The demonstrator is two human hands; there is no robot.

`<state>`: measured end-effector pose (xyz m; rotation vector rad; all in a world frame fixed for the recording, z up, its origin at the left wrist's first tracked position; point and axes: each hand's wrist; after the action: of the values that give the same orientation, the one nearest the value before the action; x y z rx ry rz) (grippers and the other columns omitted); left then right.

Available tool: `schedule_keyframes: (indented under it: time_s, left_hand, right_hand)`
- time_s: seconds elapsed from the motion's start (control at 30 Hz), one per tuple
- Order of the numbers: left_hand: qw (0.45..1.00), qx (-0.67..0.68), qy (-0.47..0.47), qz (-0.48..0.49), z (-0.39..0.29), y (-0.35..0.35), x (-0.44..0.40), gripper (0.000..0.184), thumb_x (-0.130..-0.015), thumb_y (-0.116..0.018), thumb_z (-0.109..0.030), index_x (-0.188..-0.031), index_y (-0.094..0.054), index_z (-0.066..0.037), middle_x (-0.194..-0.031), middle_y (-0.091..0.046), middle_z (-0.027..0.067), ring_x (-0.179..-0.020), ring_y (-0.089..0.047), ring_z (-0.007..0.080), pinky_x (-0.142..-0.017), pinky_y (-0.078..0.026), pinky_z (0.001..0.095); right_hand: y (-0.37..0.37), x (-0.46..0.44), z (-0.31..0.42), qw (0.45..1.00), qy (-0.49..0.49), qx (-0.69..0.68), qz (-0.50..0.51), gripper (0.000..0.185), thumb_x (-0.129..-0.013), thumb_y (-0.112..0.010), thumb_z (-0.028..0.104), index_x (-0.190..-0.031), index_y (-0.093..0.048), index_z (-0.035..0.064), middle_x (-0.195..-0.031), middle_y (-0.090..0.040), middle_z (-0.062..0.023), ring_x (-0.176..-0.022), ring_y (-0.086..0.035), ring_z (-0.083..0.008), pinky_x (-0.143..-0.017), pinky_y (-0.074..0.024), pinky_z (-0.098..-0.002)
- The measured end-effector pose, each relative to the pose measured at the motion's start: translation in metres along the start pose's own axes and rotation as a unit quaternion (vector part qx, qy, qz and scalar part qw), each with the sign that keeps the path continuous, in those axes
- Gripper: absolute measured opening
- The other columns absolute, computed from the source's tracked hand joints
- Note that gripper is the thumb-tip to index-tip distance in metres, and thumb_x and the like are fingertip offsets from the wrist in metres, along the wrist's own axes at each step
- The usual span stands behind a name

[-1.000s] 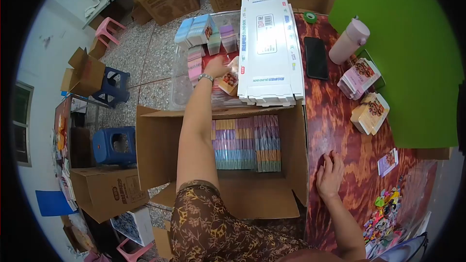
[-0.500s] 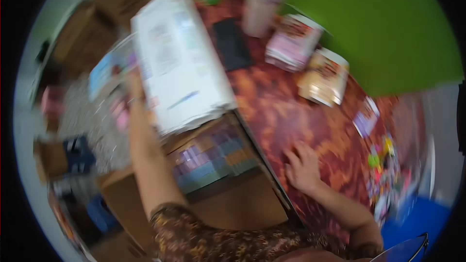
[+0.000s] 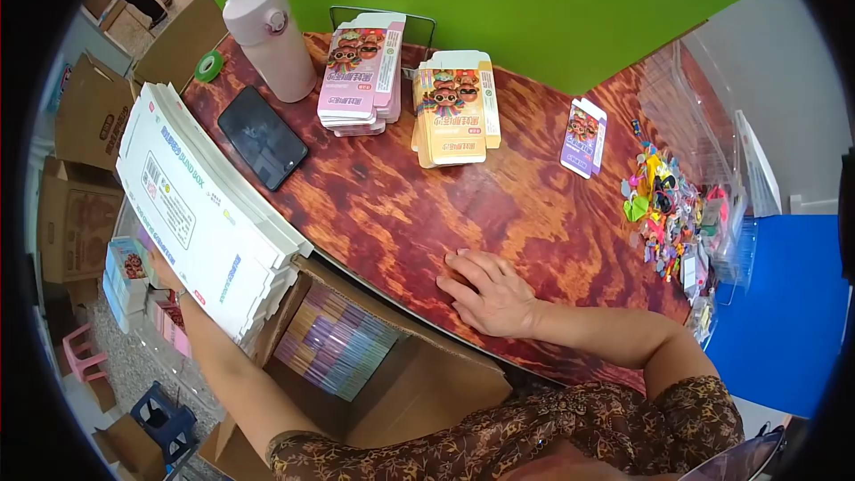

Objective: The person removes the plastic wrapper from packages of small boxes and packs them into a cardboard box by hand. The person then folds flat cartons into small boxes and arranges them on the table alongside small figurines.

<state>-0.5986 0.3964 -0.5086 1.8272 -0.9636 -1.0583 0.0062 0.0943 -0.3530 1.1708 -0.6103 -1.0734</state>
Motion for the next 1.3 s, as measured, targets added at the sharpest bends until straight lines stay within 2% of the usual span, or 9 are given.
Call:
schedule_keyframes:
  time_s: [0.3,0.37,0.43,0.9,0.97,1.03,1.17,1.27,1.3]
  left_hand:
    - [0.991,-0.049,-0.090,-0.089,-0.014,0.078,0.052,0.033,-0.084,-0.059,-0.015,-0.113,-0.065,-0.002,-0.096,-0.069,0.0233,-0.086,-0.065,0.0356,-0.079,-0.050,0.0436]
    - [0.994,0.031,0.006,-0.105,-0.041,0.129,0.078,0.033,-0.079,-0.064,-0.015,-0.106,-0.067,0.004,-0.096,-0.069,0.0215,-0.087,-0.066,0.0302,-0.079,-0.051,0.0391]
    - [0.897,0.402,0.182,-0.035,-0.040,0.158,0.101,0.026,-0.083,-0.064,-0.004,-0.108,-0.067,0.003,-0.097,-0.070,0.0101,-0.085,-0.067,0.0164,-0.071,-0.054,0.0313]
    - [0.652,0.743,0.146,0.034,-0.192,0.347,0.337,0.033,-0.093,-0.054,0.003,-0.126,-0.051,0.006,-0.118,-0.061,0.0143,-0.105,-0.063,0.0226,-0.088,-0.055,0.0384]
    - [0.635,0.760,0.125,0.059,-0.227,0.337,0.374,0.035,-0.093,-0.054,0.004,-0.127,-0.049,0.007,-0.120,-0.061,0.0153,-0.107,-0.062,0.0227,-0.089,-0.054,0.0391]
    - [0.636,0.762,0.100,0.069,-0.266,0.328,0.407,0.038,-0.092,-0.056,0.004,-0.129,-0.048,0.008,-0.119,-0.062,0.0150,-0.108,-0.062,0.0215,-0.090,-0.054,0.0377]
    - [0.715,0.687,0.032,0.130,-0.313,0.306,0.460,0.054,-0.092,-0.059,-0.003,-0.141,-0.036,0.002,-0.148,-0.033,0.0159,-0.119,-0.054,0.0205,-0.093,-0.050,0.0340]
    - [0.698,0.689,0.053,0.189,-0.320,0.301,0.459,0.066,-0.092,-0.062,-0.014,-0.146,-0.027,0.000,-0.150,-0.029,0.0155,-0.123,-0.051,0.0209,-0.097,-0.048,0.0352]
    - [0.594,0.746,0.179,0.243,-0.331,0.313,0.450,0.072,-0.092,-0.064,-0.023,-0.147,-0.024,0.000,-0.145,-0.037,0.0156,-0.124,-0.052,0.0213,-0.101,-0.046,0.0365]
  right_hand:
    - [-0.005,-0.001,0.000,1.000,-0.019,-0.007,0.019,0.048,-0.079,-0.065,0.017,-0.125,-0.054,0.0103,-0.135,-0.044,-0.0163,-0.126,-0.041,-0.0348,-0.104,-0.0348,-0.0474]
    - [-0.010,0.000,0.003,1.000,-0.011,-0.006,-0.002,0.047,-0.080,-0.064,0.016,-0.126,-0.053,0.0095,-0.136,-0.043,-0.0166,-0.127,-0.041,-0.0358,-0.103,-0.0350,-0.0483]
    - [-0.005,0.000,0.005,1.000,-0.011,0.009,-0.014,0.047,-0.081,-0.063,0.013,-0.127,-0.052,0.0083,-0.136,-0.043,-0.0167,-0.127,-0.041,-0.0369,-0.102,-0.0360,-0.0495]
    - [0.019,-0.004,0.013,0.990,0.000,-0.130,0.052,0.050,-0.092,-0.059,0.028,-0.136,-0.046,0.0085,-0.140,-0.042,-0.0172,-0.127,-0.043,-0.0365,-0.106,-0.0355,-0.0458]
    - [0.044,-0.009,0.065,0.837,-0.066,-0.539,0.065,0.065,-0.095,-0.058,0.034,-0.148,-0.030,0.0095,-0.145,-0.038,-0.0204,-0.132,-0.042,-0.0345,-0.108,-0.0343,-0.0431]
    - [0.056,-0.004,0.096,0.757,-0.056,-0.647,0.070,0.081,-0.096,-0.057,0.037,-0.154,-0.007,0.0104,-0.147,-0.034,-0.0249,-0.136,-0.037,-0.0336,-0.110,-0.0320,-0.0431]
    - [0.071,0.019,0.113,0.638,-0.099,-0.763,-0.007,0.086,-0.091,-0.067,0.022,-0.153,-0.009,0.0077,-0.142,-0.040,-0.0185,-0.130,-0.043,-0.0265,-0.108,-0.0365,-0.0403]
    - [0.093,0.037,0.093,0.614,-0.107,-0.782,0.013,0.088,-0.088,-0.070,0.018,-0.153,-0.011,0.0064,-0.140,-0.041,-0.0160,-0.128,-0.045,-0.0242,-0.105,-0.0405,-0.0393]
    - [0.100,0.043,0.091,0.628,-0.097,-0.772,0.012,0.088,-0.088,-0.070,0.018,-0.153,-0.012,0.0062,-0.140,-0.041,-0.0155,-0.127,-0.045,-0.0239,-0.104,-0.0418,-0.0392]
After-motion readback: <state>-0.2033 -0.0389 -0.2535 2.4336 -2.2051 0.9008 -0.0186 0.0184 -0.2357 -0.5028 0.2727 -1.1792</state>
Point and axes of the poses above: each hand's wrist, its own x-axis away from the middle knuckle, its own y-axis out of the back of the hand, z = x × y
